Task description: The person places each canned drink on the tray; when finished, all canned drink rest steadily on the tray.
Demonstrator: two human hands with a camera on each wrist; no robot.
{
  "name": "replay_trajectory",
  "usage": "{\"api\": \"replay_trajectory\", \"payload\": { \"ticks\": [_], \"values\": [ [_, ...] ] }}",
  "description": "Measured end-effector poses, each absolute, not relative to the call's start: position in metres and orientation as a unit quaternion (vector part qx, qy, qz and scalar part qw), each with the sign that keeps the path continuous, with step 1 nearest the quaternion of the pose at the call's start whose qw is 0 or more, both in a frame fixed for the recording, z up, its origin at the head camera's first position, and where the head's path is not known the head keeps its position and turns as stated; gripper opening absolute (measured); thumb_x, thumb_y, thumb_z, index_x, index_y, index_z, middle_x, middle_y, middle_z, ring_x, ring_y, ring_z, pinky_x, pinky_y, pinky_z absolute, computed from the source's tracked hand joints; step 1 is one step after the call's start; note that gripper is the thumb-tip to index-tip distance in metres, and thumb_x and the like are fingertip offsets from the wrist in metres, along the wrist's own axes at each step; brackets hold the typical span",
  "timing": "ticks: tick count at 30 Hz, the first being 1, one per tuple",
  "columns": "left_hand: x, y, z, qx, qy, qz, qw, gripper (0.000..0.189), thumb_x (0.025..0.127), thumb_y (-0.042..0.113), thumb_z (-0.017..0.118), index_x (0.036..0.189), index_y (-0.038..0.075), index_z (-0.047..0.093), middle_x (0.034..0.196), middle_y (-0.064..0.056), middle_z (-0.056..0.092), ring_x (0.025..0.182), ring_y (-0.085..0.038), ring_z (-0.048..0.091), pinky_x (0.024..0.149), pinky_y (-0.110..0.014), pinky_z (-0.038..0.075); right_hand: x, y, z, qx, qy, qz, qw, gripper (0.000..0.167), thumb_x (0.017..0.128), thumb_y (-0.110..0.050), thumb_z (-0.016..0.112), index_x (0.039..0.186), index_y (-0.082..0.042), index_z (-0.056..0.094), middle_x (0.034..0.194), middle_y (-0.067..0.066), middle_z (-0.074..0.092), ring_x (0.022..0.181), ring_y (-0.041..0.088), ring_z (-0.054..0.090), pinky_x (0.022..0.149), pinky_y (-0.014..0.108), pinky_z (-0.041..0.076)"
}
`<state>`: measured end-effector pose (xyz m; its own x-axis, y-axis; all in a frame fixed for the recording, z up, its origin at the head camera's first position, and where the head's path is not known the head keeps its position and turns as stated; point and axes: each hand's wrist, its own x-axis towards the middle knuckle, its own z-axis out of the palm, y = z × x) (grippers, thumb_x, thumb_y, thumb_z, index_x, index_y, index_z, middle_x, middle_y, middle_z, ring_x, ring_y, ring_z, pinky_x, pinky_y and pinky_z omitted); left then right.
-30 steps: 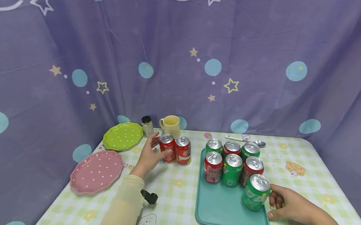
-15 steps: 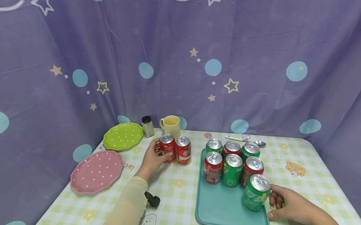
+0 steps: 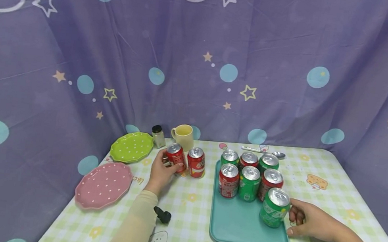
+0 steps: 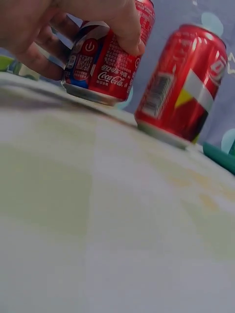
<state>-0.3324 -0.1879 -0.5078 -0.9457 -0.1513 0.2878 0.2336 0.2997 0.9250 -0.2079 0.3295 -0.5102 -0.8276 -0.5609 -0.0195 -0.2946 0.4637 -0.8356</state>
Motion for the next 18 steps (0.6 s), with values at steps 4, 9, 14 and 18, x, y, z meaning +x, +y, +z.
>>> {"api": "replay_trajectory", "payload": {
  "ticks": [4, 9, 14, 18],
  "values": [
    [-0.331, -0.197, -0.494, -0.028, -0.776, -0.599, 0.198, 0.070, 0.085, 0.009, 0.089, 0.143, 0.006, 0.050, 0.135, -0.016, 0.060, 0.121, -0.036, 0.060, 0.097, -0.050, 0.056, -0.208, 0.329, -0.511, -0.254, 0.844, -0.450, 0.147, 0.051, 0.079, -0.022, 0.093, 0.110, -0.003, 0.057, 0.088, 0.011, 0.059, 0.071, 0.011, 0.055, 0.057, 0.030, 0.048],
    [-0.322, -0.207, -0.462, -0.033, -0.758, -0.608, 0.234, 0.068, 0.085, 0.011, 0.089, 0.140, 0.006, 0.050, 0.133, -0.015, 0.061, 0.121, -0.032, 0.060, 0.098, -0.048, 0.056, -0.209, 0.329, -0.511, -0.250, 0.844, -0.450, 0.150, 0.052, 0.079, -0.023, 0.093, 0.111, -0.004, 0.056, 0.088, 0.011, 0.059, 0.071, 0.011, 0.055, 0.057, 0.031, 0.047],
    [-0.306, -0.211, -0.425, -0.045, -0.741, -0.615, 0.264, 0.070, 0.085, 0.012, 0.090, 0.141, 0.004, 0.049, 0.131, -0.012, 0.062, 0.117, -0.025, 0.060, 0.094, -0.039, 0.057, -0.210, 0.330, -0.512, -0.245, 0.844, -0.452, 0.153, 0.053, 0.079, -0.023, 0.093, 0.113, -0.006, 0.056, 0.089, 0.011, 0.059, 0.072, 0.013, 0.055, 0.058, 0.031, 0.047],
    [-0.290, -0.207, -0.395, -0.073, -0.730, -0.619, 0.281, 0.069, 0.084, 0.008, 0.089, 0.141, 0.004, 0.051, 0.130, -0.011, 0.064, 0.114, -0.022, 0.062, 0.087, -0.028, 0.059, -0.211, 0.331, -0.514, -0.242, 0.843, -0.454, 0.155, 0.053, 0.080, -0.023, 0.093, 0.114, -0.006, 0.057, 0.090, 0.011, 0.059, 0.072, 0.013, 0.055, 0.058, 0.031, 0.048]
  ]
}}
